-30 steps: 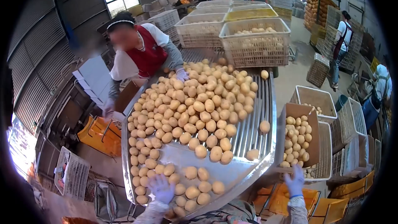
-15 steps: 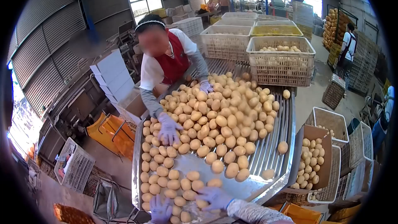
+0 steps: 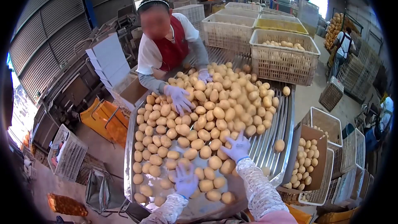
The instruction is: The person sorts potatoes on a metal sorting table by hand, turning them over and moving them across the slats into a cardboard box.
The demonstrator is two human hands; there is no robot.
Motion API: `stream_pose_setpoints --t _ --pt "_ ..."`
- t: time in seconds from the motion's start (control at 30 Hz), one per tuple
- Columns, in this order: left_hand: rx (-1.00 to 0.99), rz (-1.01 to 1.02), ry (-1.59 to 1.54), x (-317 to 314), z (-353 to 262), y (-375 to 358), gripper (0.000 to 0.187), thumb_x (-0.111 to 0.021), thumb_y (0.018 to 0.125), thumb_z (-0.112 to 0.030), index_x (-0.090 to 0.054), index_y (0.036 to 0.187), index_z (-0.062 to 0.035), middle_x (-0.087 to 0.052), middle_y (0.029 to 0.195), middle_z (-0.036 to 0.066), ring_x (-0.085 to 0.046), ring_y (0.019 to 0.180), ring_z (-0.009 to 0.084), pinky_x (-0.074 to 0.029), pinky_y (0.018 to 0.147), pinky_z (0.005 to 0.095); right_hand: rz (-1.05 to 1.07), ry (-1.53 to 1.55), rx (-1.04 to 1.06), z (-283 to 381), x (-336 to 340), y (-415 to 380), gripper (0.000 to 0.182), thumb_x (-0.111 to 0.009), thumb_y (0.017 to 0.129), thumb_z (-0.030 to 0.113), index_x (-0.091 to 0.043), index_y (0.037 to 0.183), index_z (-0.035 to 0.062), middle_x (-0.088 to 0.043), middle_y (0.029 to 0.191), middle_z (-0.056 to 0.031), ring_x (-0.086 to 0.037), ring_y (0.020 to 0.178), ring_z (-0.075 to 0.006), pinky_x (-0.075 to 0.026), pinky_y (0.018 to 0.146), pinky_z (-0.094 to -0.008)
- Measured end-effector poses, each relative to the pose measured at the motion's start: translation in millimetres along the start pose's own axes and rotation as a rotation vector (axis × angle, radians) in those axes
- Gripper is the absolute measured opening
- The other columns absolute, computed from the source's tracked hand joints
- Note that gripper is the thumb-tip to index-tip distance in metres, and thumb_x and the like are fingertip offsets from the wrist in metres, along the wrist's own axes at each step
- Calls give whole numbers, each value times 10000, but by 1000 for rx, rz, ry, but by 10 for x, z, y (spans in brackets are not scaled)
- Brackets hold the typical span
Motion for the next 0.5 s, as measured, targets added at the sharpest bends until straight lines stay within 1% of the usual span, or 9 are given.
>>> stream_pose_setpoints --t 0.07,0.1,0.17,0.27,0.3,0.33,0.4,0.47,0.5 --pt "-163 282 -352 68 -351 -39 956 -590 883 -645 -409 1462 93 -405 1510 316 -359 1357 608 -246 1159 647 17 -33 283 204 21 -244 647 -719 723 659 -682 1301 371 -410 1506 -276 -499 1291 -423 -406 1071 -512" --pt "-164 292 -353 99 -350 -159 956 -590 883 -645 -409 1462 93 -405 1510 316 -359 1357 608 -246 1159 647 86 -28 350 321 100 -411 665 -717 731 644 -653 1327 357 -459 1441 -263 -439 1334 -432 -342 1099 -577" --pt "-364 252 -619 254 -442 -504 920 -607 877 -630 -432 1455 64 -447 1474 293 -420 1333 552 -292 1139 632 65 16 437 482 161 -754 688 -703 749 643 -617 1367 356 -459 1442 -264 -414 1353 -444 -308 1112 -603" --pt "-480 292 -597 479 -71 -1067 908 -636 864 -602 -440 1447 66 -468 1461 271 -442 1326 510 -297 1140 615 26 22 536 556 -7 -1248 757 -669 793 640 -518 1469 336 -433 1467 -274 -356 1397 -467 -241 1121 -676" --pt "-477 298 -592 665 122 -1103 908 -636 864 -602 -440 1447 66 -468 1461 271 -442 1326 510 -297 1140 615 101 14 581 686 28 -1459 754 -658 805 642 -515 1474 325 -425 1474 -278 -358 1399 -469 -237 1132 -662" --pt "-401 436 -535 732 371 -1112 883 -651 861 -580 -448 1449 46 -466 1463 271 -436 1328 515 -293 1142 614 176 8 624 825 25 -1647 751 -648 818 644 -512 1478 313 -417 1481 -282 -359 1402 -471 -234 1143 -648" --pt "-319 586 -473 650 704 -1221 859 -667 857 -559 -456 1450 26 -464 1466 271 -430 1330 520 -289 1144 612 184 17 634 1078 24 -1932 742 -644 827 640 -515 1477 306 -418 1481 -283 -373 1391 -474 -238 1153 -627" --pt "-50 244 -359 604 1113 -1214 755 -633 920 -532 -469 1455 -25 -458 1448 304 -446 1352 465 -278 1152 625 219 18 657 1279 -124 -2111 733 -640 836 635 -518 1475 299 -418 1481 -285 -387 1380 -477 -243 1162 -606" --pt "-79 101 -281 697 1054 -1173 737 -632 928 -511 -467 1458 -26 -456 1448 307 -438 1359 473 -272 1153 633 166 136 701 1404 -228 -2123 733 -650 828 628 -525 1471 300 -425 1476 -284 -403 1369 -471 -249 1169 -586"
Point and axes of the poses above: each hand's wrist, its own y-axis towards the middle knuckle, its own x-axis out of the back of the hand, z = x × y, the point moved 10 cm from there along y, towards the middle knuckle
